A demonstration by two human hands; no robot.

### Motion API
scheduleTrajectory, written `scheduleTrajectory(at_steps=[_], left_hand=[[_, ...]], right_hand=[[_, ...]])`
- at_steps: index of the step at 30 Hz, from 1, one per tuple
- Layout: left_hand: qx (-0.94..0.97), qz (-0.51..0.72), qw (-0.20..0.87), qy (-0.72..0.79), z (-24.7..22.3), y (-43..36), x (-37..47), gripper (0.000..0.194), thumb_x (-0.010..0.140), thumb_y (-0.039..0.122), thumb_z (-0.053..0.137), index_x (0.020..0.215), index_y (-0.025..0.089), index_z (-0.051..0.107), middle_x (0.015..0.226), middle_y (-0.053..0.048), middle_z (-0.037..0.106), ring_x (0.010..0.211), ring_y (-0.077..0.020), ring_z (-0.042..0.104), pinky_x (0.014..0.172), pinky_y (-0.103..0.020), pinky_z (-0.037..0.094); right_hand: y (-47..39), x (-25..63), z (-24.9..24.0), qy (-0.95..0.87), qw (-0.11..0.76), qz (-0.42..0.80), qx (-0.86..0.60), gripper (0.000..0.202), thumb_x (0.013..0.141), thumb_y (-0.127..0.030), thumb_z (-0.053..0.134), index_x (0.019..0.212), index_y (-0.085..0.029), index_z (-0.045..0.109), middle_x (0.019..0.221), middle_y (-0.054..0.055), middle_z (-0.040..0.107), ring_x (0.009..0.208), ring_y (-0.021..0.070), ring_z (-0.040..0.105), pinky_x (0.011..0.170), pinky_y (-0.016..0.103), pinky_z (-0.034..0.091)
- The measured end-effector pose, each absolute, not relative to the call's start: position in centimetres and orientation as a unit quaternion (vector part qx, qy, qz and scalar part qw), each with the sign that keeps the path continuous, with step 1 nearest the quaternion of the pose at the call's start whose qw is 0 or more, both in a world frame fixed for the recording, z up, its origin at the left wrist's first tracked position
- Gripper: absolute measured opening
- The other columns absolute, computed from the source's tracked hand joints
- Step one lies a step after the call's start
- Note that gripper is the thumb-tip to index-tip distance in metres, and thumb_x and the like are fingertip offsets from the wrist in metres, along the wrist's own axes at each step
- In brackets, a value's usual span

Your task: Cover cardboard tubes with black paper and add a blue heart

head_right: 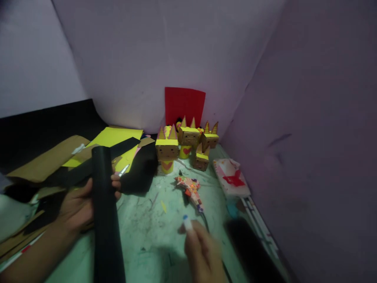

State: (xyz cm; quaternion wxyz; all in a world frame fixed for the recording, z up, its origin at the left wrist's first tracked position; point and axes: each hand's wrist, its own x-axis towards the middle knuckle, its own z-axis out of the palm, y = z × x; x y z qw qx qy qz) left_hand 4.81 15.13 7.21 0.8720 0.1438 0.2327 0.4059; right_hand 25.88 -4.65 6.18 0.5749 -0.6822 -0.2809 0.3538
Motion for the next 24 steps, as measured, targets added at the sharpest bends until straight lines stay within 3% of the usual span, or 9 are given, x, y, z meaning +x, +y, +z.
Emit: scheduleTrajectory(at_steps=[3,7,9,12,16,21,24], left_hand=[[0.140,0.407,0.867,0.252,7.2,15.2,4.9,0.040,0.083,0.021,0.052,0.122,0.010,0.052,0.094,-0.013,0.066,0.081,-0.0246,0.067,0.072,-0.042,0.060],[0.156,0.408,0.868,0.237,7.0,15.2,4.8,0.046,0.084,0.016,0.049,0.129,0.006,0.044,0.094,-0.016,0.066,0.083,-0.0268,0.068,0.072,-0.044,0.060],[0.170,0.407,0.870,0.219,6.8,15.3,4.7,0.048,0.084,0.010,0.043,0.131,0.003,0.038,0.094,-0.019,0.066,0.085,-0.0277,0.068,0.073,-0.046,0.060],[0.173,0.409,0.874,0.199,6.6,15.5,4.6,0.051,0.086,0.010,0.038,0.135,0.000,0.031,0.095,-0.021,0.066,0.087,-0.0287,0.068,0.074,-0.047,0.059],[0.172,0.410,0.873,0.202,6.6,15.6,4.7,0.053,0.090,0.012,0.031,0.140,-0.002,0.021,0.094,-0.023,0.066,0.086,-0.0304,0.068,0.072,-0.049,0.059],[0.166,0.416,0.866,0.222,7.0,15.4,4.9,0.055,0.092,0.015,0.027,0.143,-0.003,0.015,0.091,-0.022,0.067,0.083,-0.0305,0.069,0.069,-0.050,0.059],[0.165,0.417,0.864,0.230,7.1,15.4,4.9,0.053,0.092,0.016,0.028,0.141,-0.003,0.021,0.091,-0.022,0.067,0.082,-0.0303,0.068,0.068,-0.050,0.059]], right_hand=[[-3.5,25.4,4.5,-0.215,0.572,0.490,-0.621,0.056,0.068,-0.074,0.057,0.073,-0.019,0.060,0.045,-0.012,0.018,0.039,0.0062,0.014,0.037,0.019,0.011],[-3.2,24.9,3.5,-0.164,0.569,0.545,-0.594,0.059,0.056,-0.070,0.071,0.072,-0.013,0.065,0.052,-0.005,0.043,0.043,0.0062,0.036,0.040,0.018,0.030],[-3.3,24.6,3.4,-0.161,0.570,0.551,-0.588,0.057,0.056,-0.065,0.075,0.072,-0.012,0.066,0.055,-0.004,0.046,0.042,0.0040,0.034,0.039,0.016,0.026],[-3.4,24.5,3.1,-0.131,0.564,0.573,-0.580,0.056,0.058,-0.065,0.074,0.071,-0.011,0.065,0.048,-0.009,0.035,0.038,0.0009,0.019,0.035,0.016,0.011],[-3.3,24.4,2.8,-0.074,0.553,0.584,-0.589,0.058,0.052,-0.069,0.073,0.068,-0.014,0.060,0.043,-0.013,0.026,0.036,0.0010,0.013,0.034,0.017,0.005],[-3.2,24.4,3.6,-0.051,0.553,0.611,-0.563,0.050,0.063,-0.061,0.072,0.075,-0.014,0.062,0.046,-0.012,0.033,0.036,0.0009,0.019,0.034,0.015,0.011],[-3.6,23.7,3.9,-0.028,0.579,0.623,-0.526,0.047,0.059,-0.052,0.081,0.079,-0.013,0.065,0.052,-0.009,0.044,0.039,0.0011,0.031,0.036,0.013,0.021]])
